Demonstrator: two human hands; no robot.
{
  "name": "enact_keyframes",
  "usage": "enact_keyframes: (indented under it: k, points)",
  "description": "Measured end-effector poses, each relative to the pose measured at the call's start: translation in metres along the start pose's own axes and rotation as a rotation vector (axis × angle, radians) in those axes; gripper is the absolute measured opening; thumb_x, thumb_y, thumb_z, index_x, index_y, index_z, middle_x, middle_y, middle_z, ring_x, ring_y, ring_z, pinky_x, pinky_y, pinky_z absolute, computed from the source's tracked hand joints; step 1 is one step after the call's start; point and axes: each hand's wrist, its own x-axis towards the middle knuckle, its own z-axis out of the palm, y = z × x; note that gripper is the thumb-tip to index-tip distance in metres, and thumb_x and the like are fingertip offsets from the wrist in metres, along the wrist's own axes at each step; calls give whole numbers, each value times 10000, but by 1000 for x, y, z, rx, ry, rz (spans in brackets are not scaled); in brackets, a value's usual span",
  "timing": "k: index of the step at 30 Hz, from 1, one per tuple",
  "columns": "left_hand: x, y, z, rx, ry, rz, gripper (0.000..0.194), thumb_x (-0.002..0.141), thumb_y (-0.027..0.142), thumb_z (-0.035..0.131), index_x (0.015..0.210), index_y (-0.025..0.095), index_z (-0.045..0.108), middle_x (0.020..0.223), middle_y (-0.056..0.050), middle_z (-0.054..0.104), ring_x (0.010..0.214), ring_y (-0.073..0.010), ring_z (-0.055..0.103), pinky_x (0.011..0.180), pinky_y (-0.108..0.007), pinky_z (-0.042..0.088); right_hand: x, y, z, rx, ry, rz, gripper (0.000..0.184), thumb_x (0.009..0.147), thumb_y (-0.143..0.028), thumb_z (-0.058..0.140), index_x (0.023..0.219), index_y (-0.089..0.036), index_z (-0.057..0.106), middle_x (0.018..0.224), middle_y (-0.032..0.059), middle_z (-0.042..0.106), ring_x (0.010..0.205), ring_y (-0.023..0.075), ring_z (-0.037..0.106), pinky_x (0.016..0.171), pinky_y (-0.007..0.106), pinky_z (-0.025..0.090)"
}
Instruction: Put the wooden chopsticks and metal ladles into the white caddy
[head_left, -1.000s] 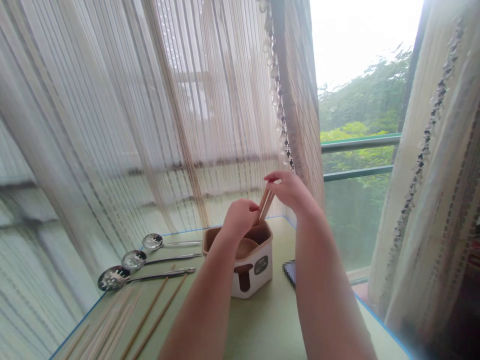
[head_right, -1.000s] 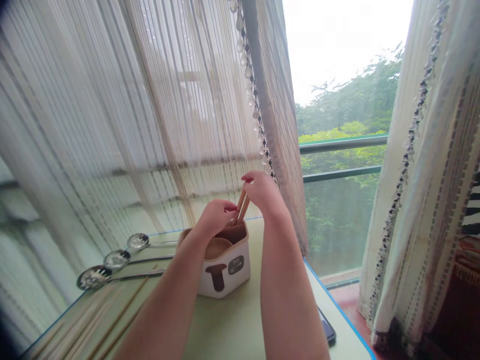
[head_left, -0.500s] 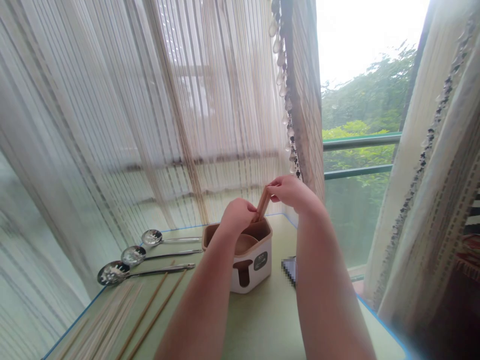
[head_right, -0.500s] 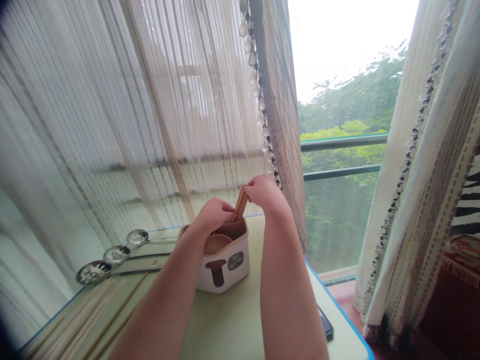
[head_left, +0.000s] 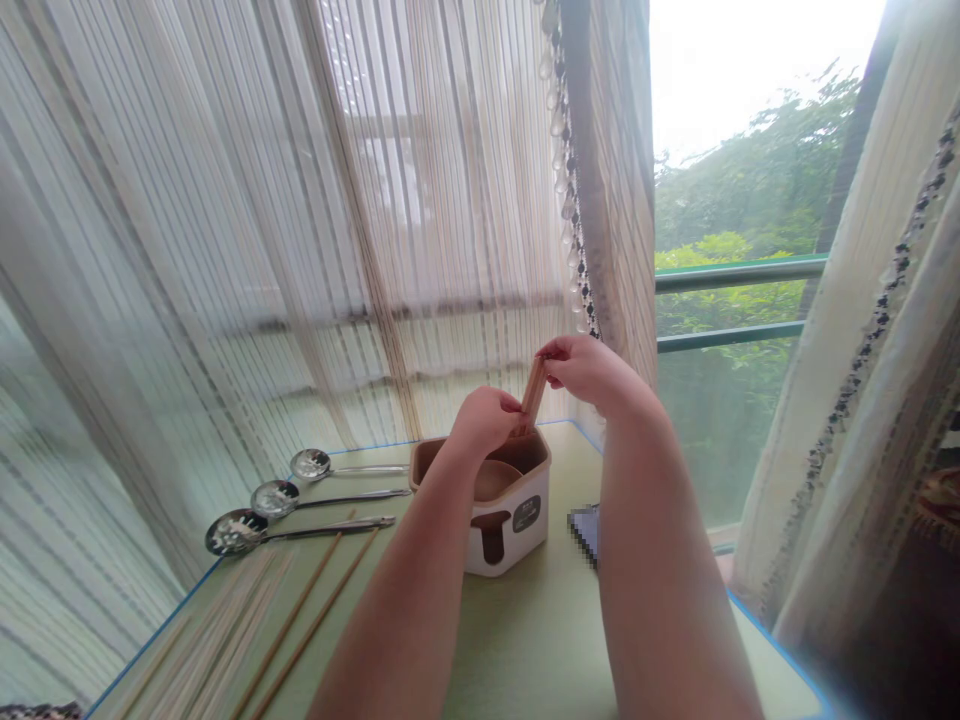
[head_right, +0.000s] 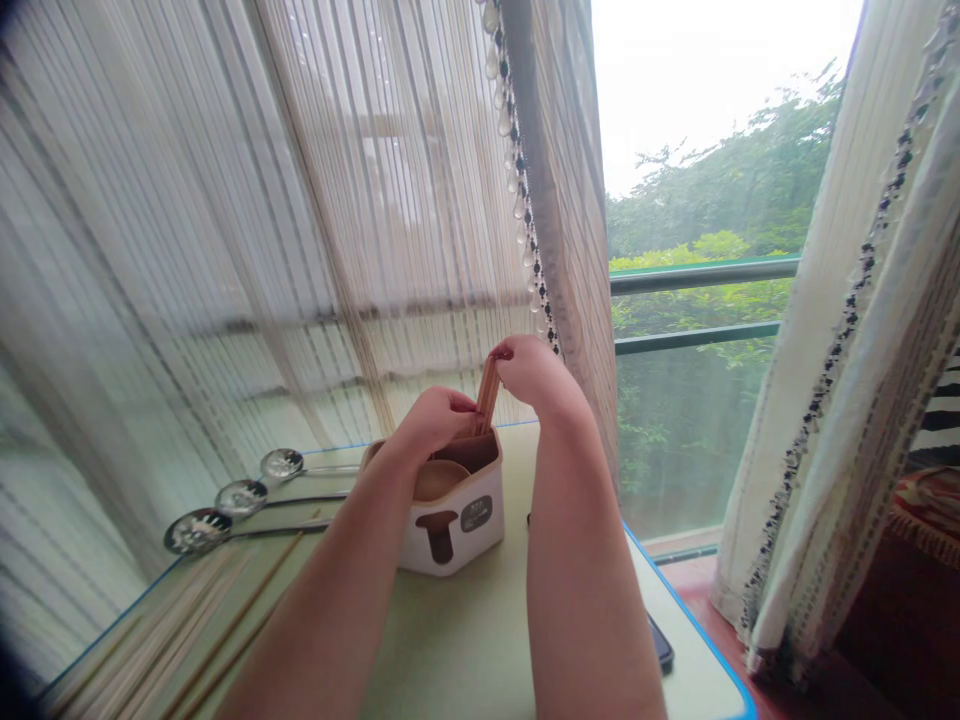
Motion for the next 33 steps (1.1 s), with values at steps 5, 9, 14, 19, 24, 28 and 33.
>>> enact_keyframes:
  k: [5,9,14,19,24,28,33]
  points:
    - [1,2,3,-184,38,15,177,670,286,645,772,171,732,619,-5,651,562,-108,524,578,-241,394,1,-3,1,79,83,-79,244,768,-167,500,968,-164,641,780,46,670,650,126,584,623,244,452]
    - [0,3,5,-188,30,10,153,648,259,665,750,164,727,616,-9,649,564,-111,526,570,-240,398,4,1,3,78,10,-44,205,745,-179,528,908,-177,652,766,41,669,650,132,580,601,245,450]
    - [0,2,9,-132,9,23,157,643,236,652,762,170,729,611,-5,637,558,-115,520,553,-241,387,3,4,2,42,-62,20,186,705,-175,535,845,-196,654,716,36,654,638,151,577,549,253,444]
    - [1,2,11,-101,6,49,158,648,244,649,761,175,734,601,-2,625,566,-119,518,567,-247,393,-2,-5,0,51,-57,11,199,708,-197,552,876,-189,659,712,39,650,616,143,563,541,250,432]
    - [-1,4,10,-69,-35,41,128,662,246,650,719,157,722,561,-3,602,546,-123,519,549,-252,392,-8,-16,-2,-3,-20,9,203,729,-282,578,879,-180,670,705,36,648,591,126,538,533,239,398]
    - [-5,10,8,-140,-45,25,308,647,209,683,952,168,684,736,-33,668,601,-136,568,569,-250,423,-8,-19,-2,-53,39,-14,238,745,-353,577,865,-175,680,736,43,656,606,125,543,550,240,393]
    - [-13,20,1,-49,106,-3,751,602,266,749,1287,179,454,1088,-120,624,806,-207,607,669,-289,456,-8,-19,-5,-39,118,-52,298,757,-409,568,898,-171,680,769,62,651,655,154,567,591,273,423]
